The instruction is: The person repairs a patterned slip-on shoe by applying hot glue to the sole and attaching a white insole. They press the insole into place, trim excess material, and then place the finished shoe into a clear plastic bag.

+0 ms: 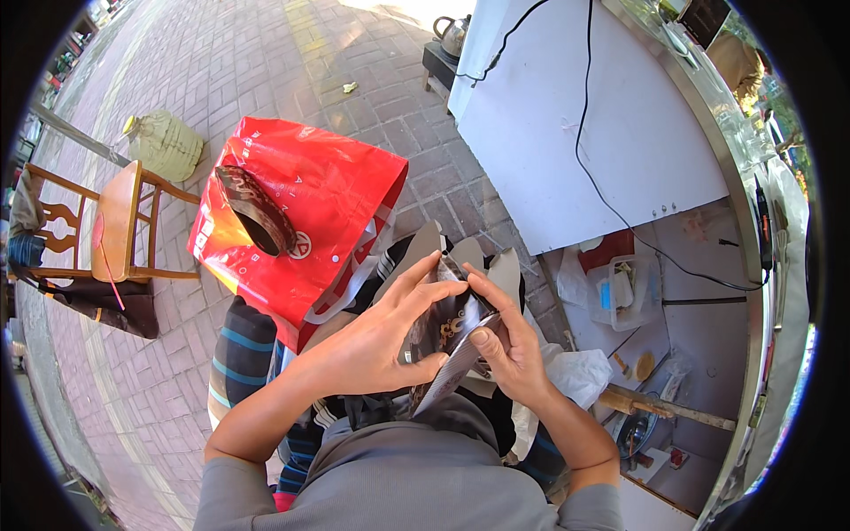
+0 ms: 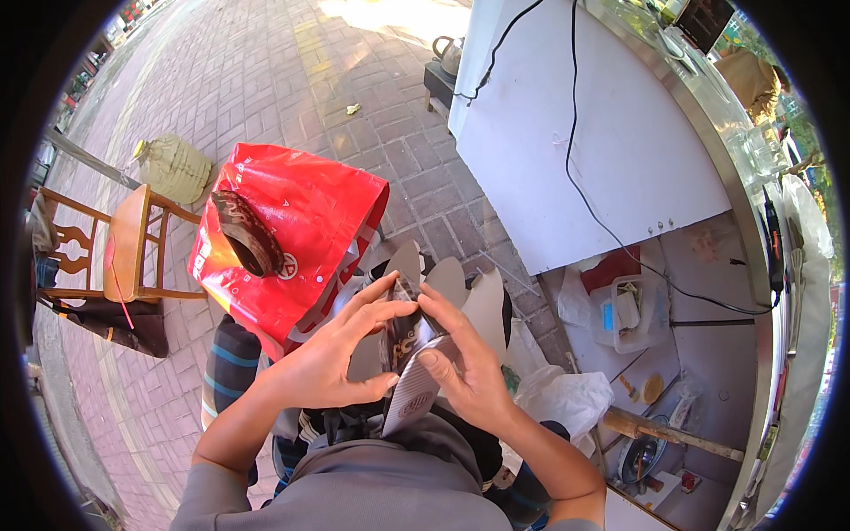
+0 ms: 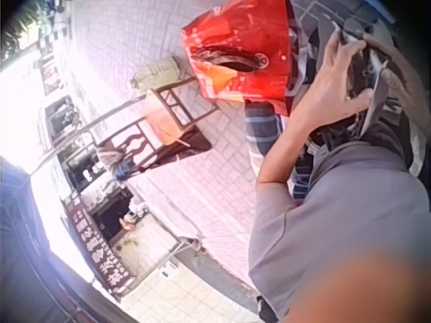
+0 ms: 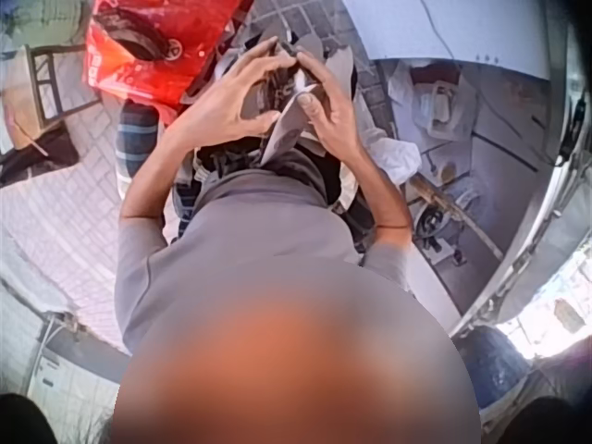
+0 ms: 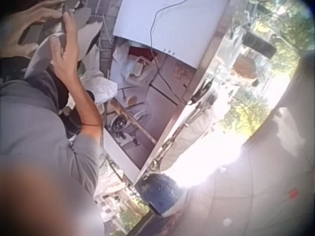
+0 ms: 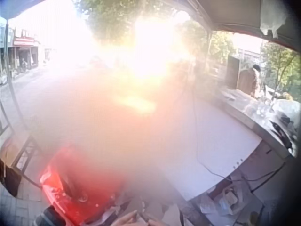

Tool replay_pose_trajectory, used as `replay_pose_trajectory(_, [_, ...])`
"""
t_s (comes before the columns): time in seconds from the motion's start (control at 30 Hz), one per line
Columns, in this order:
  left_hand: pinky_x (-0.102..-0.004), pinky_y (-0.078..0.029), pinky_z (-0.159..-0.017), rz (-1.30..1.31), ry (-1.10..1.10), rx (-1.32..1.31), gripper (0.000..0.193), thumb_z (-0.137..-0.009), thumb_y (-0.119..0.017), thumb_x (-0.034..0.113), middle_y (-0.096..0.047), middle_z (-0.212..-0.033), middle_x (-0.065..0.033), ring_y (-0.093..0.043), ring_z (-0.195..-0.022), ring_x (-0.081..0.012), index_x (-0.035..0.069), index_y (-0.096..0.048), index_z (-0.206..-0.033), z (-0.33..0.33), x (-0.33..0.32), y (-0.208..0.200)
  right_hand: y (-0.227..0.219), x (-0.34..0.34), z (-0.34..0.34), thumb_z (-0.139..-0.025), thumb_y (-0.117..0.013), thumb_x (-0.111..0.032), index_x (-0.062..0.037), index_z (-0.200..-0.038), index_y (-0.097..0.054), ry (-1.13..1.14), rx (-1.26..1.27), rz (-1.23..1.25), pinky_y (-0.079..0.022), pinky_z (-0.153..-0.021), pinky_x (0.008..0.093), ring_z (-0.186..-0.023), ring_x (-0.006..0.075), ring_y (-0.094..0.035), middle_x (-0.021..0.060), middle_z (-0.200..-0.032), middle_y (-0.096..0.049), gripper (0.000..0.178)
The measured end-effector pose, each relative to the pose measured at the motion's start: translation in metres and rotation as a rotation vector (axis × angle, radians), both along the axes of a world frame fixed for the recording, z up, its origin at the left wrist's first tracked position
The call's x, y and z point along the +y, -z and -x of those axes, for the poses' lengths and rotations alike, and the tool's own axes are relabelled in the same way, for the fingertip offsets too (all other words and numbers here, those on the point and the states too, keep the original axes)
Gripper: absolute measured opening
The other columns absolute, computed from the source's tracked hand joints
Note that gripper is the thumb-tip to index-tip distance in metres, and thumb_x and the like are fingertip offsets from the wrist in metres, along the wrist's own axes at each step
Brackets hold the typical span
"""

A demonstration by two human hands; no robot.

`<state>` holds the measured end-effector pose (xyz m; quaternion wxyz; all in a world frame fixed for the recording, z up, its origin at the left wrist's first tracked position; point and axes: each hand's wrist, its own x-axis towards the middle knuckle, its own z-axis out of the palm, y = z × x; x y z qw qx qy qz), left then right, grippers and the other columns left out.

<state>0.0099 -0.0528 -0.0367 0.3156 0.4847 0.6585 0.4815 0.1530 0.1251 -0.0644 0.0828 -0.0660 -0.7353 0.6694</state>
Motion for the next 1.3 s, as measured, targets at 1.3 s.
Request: replay_pose_trajectory(1.3, [-0.0496,-0.025,-0.116,-0.178,-0.133,-0.065,0.042,-0.08,-0.07,0.008,-0.015,-0.159,-0.0292,-0.023,-0.147,-0.0418,0.008,-0.053,-0.117,-0.022,0.002,0.016,0.001,-0.004,-0.004,-0.095,-0.065,-0.018,-0.0027,-0.145,-0.043,0.042,0.032,0.009,-0.032,-0.114,0.0403,-0.141,0.0304,-0.04,0.0189,-0.153,-0.04,0.057])
